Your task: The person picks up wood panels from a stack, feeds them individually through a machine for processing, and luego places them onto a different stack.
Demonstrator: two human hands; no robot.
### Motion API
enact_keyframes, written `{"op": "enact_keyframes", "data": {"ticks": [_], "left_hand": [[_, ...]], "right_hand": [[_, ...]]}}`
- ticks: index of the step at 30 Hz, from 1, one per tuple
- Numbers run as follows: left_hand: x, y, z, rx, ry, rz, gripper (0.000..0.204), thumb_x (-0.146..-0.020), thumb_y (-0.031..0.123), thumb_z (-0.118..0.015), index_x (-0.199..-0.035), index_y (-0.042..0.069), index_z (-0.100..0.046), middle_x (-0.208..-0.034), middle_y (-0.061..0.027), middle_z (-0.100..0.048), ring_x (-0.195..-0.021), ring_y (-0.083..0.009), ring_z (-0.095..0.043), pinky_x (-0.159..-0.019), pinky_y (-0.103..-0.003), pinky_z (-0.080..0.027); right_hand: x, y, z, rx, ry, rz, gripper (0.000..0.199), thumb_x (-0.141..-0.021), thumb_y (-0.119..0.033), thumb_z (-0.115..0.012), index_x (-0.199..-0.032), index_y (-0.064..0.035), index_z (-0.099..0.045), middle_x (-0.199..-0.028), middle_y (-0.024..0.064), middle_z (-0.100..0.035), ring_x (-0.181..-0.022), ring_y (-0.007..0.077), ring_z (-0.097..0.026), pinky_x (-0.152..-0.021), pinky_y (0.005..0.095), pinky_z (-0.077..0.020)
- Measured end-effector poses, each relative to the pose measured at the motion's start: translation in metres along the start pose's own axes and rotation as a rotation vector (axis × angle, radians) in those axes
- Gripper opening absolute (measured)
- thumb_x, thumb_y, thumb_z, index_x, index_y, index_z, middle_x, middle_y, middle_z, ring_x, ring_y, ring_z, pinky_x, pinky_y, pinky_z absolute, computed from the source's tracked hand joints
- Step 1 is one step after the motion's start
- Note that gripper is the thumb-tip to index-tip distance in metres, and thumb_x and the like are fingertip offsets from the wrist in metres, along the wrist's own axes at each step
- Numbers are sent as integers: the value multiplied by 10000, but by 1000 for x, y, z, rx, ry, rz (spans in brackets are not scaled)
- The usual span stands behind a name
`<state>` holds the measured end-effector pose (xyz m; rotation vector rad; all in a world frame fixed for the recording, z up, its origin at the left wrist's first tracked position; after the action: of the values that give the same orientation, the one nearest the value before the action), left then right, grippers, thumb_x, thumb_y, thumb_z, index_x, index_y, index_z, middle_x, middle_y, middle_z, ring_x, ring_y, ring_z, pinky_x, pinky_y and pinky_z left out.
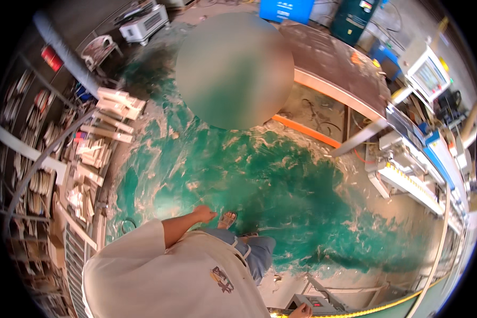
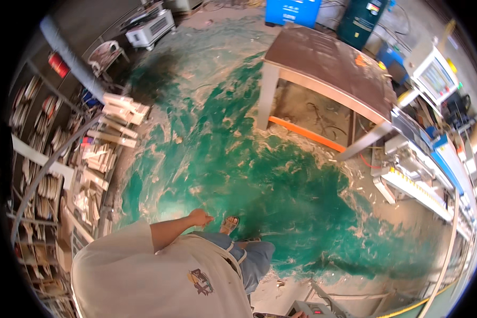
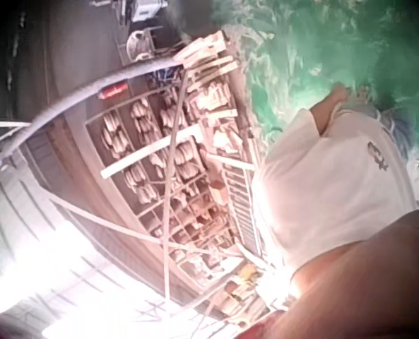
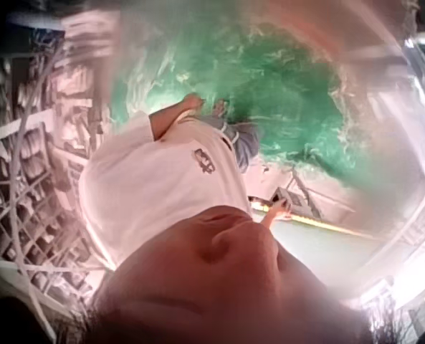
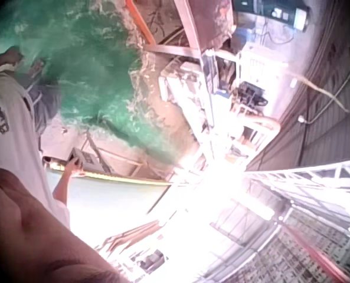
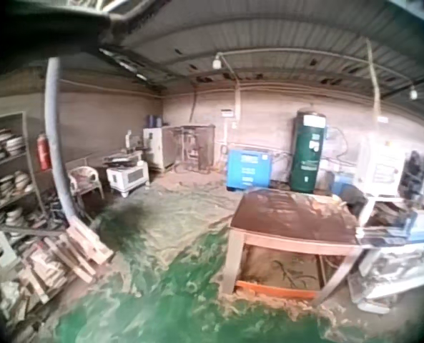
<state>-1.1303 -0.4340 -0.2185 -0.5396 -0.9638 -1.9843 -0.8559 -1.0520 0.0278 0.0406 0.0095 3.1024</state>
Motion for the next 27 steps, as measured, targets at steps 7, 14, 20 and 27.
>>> {"op": "enact_keyframes", "data": {"ticks": [7,14,20,27], "left_hand": [[12,-119,-1,-174,-40,131,504,-802,446,-705,-1167,99,-711,-1170,-165,-704,-1064,-375,-664,-912,-471,-531],[57,-125,-4,65,260,280,429,-874,449,-621,-1055,83,-754,-1045,-145,-732,-992,-333,-693,-862,-456,-551],[46,-107,-28,-133,-131,24,397,-883,432,-580,-963,86,-759,-1032,-173,-716,-1002,-368,-668,-870,-485,-525],[34,-88,-12,137,-12,-74,378,-882,415,-571,-919,81,-745,-980,-168,-724,-899,-370,-678,-775,-495,-526]], "right_hand": [[-10,-14,-26,-151,-113,-119,507,-968,-531,-517,-1057,-101,-770,-1053,132,-739,-1003,373,-598,-1069,536,-321],[4,-6,-1,53,5,-113,559,-982,-543,-489,-989,-71,-788,-964,161,-743,-983,378,-597,-992,512,-394],[-14,13,-36,-46,76,-108,464,-968,-431,-500,-966,-49,-763,-967,153,-739,-977,377,-648,-1179,572,-219],[-14,28,-33,-89,238,-86,455,-956,-429,-509,-877,-72,-780,-861,137,-737,-875,357,-668,-1174,567,-235]]}}
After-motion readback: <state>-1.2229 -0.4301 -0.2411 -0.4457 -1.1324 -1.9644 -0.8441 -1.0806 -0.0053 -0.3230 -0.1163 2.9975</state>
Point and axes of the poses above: each hand's wrist, its own x-axis away from the middle knuckle, its own z-axis out of the back of the hand, y = z × x, the point moved 7 cm from there along -x, towards the middle knuckle
